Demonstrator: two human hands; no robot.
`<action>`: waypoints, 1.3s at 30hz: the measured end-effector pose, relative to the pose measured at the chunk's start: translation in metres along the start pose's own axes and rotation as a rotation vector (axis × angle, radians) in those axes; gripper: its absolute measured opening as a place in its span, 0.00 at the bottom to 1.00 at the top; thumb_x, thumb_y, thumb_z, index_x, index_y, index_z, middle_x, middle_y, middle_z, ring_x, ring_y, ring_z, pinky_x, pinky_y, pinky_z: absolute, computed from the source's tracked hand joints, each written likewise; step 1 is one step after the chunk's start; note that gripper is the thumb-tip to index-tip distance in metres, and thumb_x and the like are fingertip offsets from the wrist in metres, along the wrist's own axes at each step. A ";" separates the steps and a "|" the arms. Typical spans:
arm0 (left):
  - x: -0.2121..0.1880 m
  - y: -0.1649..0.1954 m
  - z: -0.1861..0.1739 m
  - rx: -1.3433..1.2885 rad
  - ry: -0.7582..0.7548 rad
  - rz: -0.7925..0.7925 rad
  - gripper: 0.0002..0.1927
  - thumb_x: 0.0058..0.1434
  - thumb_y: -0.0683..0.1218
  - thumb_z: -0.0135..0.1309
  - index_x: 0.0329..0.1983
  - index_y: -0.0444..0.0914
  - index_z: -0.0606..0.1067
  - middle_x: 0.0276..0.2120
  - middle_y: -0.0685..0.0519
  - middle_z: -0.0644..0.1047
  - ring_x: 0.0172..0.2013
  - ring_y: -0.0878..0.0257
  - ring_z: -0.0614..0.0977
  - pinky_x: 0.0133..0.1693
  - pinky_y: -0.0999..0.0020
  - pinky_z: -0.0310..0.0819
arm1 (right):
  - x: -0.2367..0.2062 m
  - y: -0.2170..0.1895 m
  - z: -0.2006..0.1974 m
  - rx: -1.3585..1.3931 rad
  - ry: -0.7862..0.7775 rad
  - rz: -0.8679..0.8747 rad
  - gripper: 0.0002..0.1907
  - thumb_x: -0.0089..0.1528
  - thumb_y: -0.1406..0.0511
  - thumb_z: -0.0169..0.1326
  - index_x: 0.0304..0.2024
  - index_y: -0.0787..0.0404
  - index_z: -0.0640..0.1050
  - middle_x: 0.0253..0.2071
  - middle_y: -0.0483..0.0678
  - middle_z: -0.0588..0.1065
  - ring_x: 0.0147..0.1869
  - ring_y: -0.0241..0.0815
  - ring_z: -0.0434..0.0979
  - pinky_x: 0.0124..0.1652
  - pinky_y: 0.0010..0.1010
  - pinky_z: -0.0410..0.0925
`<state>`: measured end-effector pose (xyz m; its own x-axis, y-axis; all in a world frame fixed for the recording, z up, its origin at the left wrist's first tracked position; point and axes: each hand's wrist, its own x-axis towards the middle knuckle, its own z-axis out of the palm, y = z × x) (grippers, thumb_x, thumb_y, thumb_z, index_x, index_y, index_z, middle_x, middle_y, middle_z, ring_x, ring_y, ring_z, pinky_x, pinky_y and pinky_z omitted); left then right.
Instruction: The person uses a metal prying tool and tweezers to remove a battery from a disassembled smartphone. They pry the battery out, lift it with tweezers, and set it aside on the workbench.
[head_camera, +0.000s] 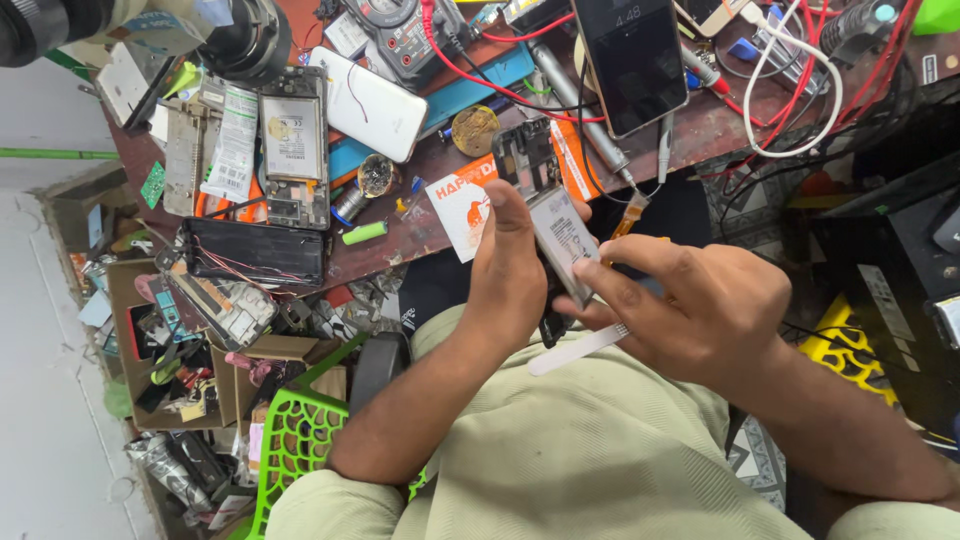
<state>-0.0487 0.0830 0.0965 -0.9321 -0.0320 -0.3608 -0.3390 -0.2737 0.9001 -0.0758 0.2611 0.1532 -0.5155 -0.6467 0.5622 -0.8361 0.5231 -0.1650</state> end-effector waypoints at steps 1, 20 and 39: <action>0.002 0.000 0.000 0.012 0.015 0.025 0.49 0.63 0.80 0.25 0.50 0.33 0.72 0.37 0.51 0.77 0.37 0.66 0.80 0.43 0.72 0.77 | 0.001 0.000 0.000 -0.054 0.003 -0.033 0.15 0.60 0.53 0.69 0.41 0.54 0.84 0.41 0.39 0.77 0.26 0.35 0.73 0.24 0.28 0.62; 0.010 0.038 -0.025 -0.578 -0.228 -0.041 0.34 0.73 0.65 0.42 0.57 0.28 0.70 0.45 0.39 0.80 0.42 0.51 0.85 0.45 0.57 0.83 | -0.029 0.060 -0.014 1.141 0.406 1.164 0.20 0.71 0.56 0.61 0.38 0.67 0.77 0.22 0.43 0.69 0.20 0.29 0.58 0.22 0.23 0.50; 0.017 0.036 -0.034 -0.683 -0.171 -0.021 0.30 0.77 0.61 0.37 0.58 0.30 0.72 0.42 0.42 0.81 0.38 0.56 0.86 0.38 0.61 0.85 | -0.051 0.066 0.010 1.913 0.314 1.163 0.13 0.71 0.64 0.57 0.55 0.64 0.75 0.37 0.48 0.76 0.17 0.28 0.58 0.22 0.23 0.57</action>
<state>-0.0724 0.0401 0.1148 -0.9522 0.1157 -0.2826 -0.2530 -0.8170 0.5181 -0.1062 0.3231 0.1060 -0.8820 -0.3740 -0.2867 0.4669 -0.6118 -0.6385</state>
